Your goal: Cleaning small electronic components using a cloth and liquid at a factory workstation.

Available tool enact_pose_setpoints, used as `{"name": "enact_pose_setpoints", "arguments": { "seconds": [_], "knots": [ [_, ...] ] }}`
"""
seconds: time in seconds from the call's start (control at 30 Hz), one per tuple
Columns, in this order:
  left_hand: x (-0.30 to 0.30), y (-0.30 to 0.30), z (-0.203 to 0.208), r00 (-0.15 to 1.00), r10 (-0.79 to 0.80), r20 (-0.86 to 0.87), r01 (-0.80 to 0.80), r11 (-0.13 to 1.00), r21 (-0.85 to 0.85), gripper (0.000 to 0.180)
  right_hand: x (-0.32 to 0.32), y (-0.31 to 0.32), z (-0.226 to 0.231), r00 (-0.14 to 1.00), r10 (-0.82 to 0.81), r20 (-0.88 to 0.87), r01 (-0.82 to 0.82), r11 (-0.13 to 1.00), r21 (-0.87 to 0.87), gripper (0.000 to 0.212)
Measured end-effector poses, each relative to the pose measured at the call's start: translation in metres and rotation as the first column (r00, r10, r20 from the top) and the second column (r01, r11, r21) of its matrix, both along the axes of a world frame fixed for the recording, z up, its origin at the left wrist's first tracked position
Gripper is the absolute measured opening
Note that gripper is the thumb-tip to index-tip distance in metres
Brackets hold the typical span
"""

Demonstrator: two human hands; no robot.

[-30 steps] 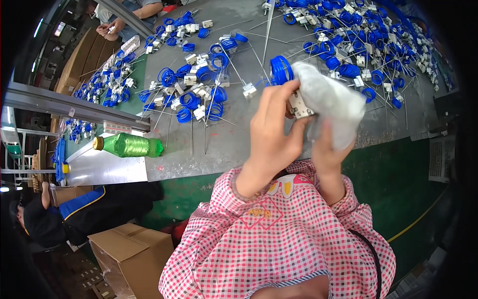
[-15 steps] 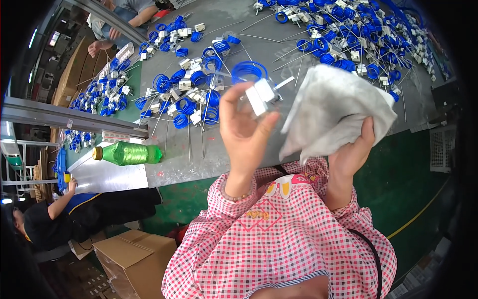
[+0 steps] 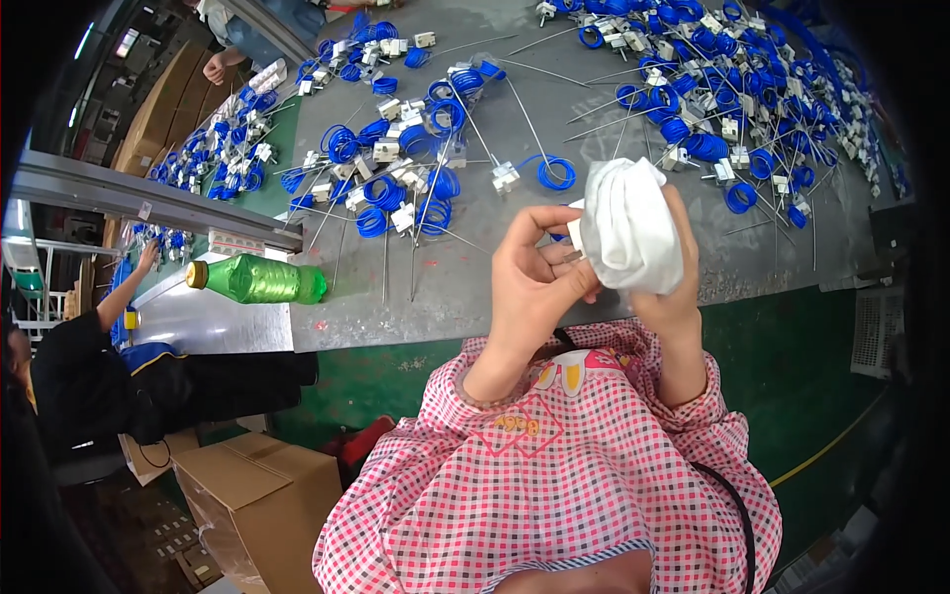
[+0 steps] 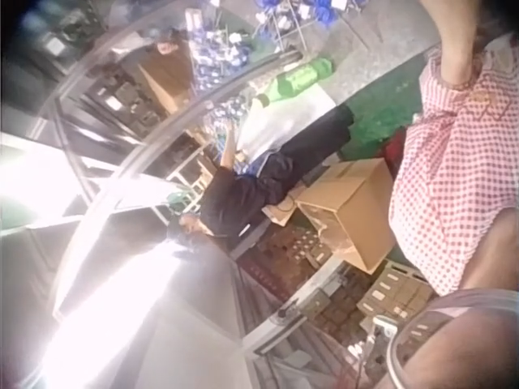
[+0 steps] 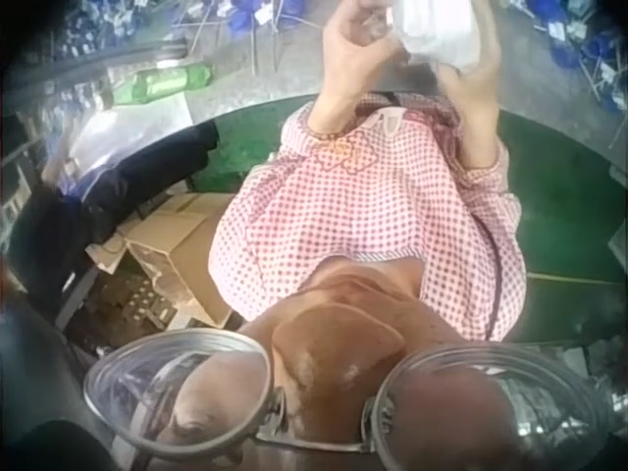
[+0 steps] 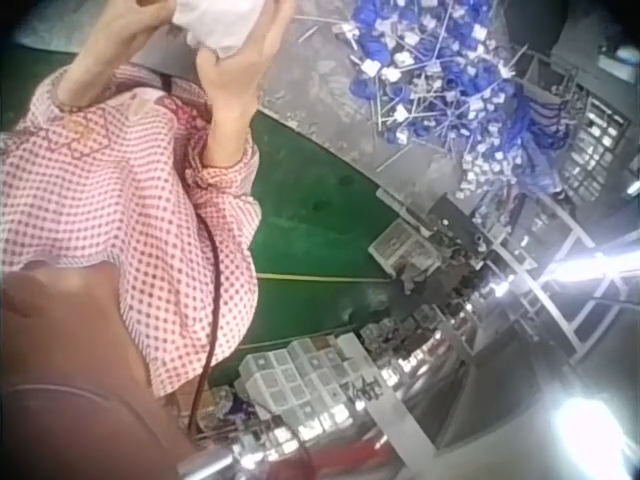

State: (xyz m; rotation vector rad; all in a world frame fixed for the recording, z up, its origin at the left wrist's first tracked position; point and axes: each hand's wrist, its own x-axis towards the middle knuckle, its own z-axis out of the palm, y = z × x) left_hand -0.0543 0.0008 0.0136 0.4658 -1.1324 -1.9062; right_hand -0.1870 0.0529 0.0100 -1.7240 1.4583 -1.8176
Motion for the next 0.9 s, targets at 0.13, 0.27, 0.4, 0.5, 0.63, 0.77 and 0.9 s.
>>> {"name": "enact_pose_setpoints", "arguments": {
  "seconds": [0.13,0.27,0.4,0.5,0.63,0.77,0.9],
  "knots": [
    [0.001,0.002,-0.003,0.998,-0.012,0.066,0.009,0.999,0.052,0.038,-0.006,-0.004,-0.011,0.970,-0.014,-0.243,0.001,0.998,-0.056,0.050],
    [0.001,0.006,-0.001,0.996,0.012,0.088,-0.016,0.999,0.037,0.040,0.000,-0.009,-0.011,0.982,-0.064,-0.179,0.045,0.993,-0.109,0.047],
    [0.000,0.009,0.004,0.990,0.045,0.134,-0.050,0.998,0.030,0.042,-0.001,-0.011,-0.010,0.968,-0.107,-0.226,0.083,0.990,-0.112,0.051],
    [0.000,0.008,0.002,0.989,0.057,0.134,-0.060,0.998,0.020,0.042,-0.003,-0.013,-0.013,0.971,-0.113,-0.211,0.093,0.990,-0.103,0.052],
    [-0.002,0.005,-0.001,0.981,0.081,0.176,-0.083,0.997,0.003,0.042,-0.008,-0.018,-0.023,0.945,-0.146,-0.291,0.121,0.987,-0.103,0.053],
    [0.003,0.002,0.001,0.967,0.116,0.225,-0.107,0.993,-0.051,0.042,-0.029,-0.021,-0.054,0.954,-0.290,-0.070,0.281,0.953,-0.115,0.041],
    [0.024,-0.019,-0.027,0.764,0.561,0.317,-0.335,0.766,-0.549,0.037,-0.090,-0.008,-0.039,0.679,-0.674,0.292,0.720,0.688,-0.088,0.029]
  ]
}}
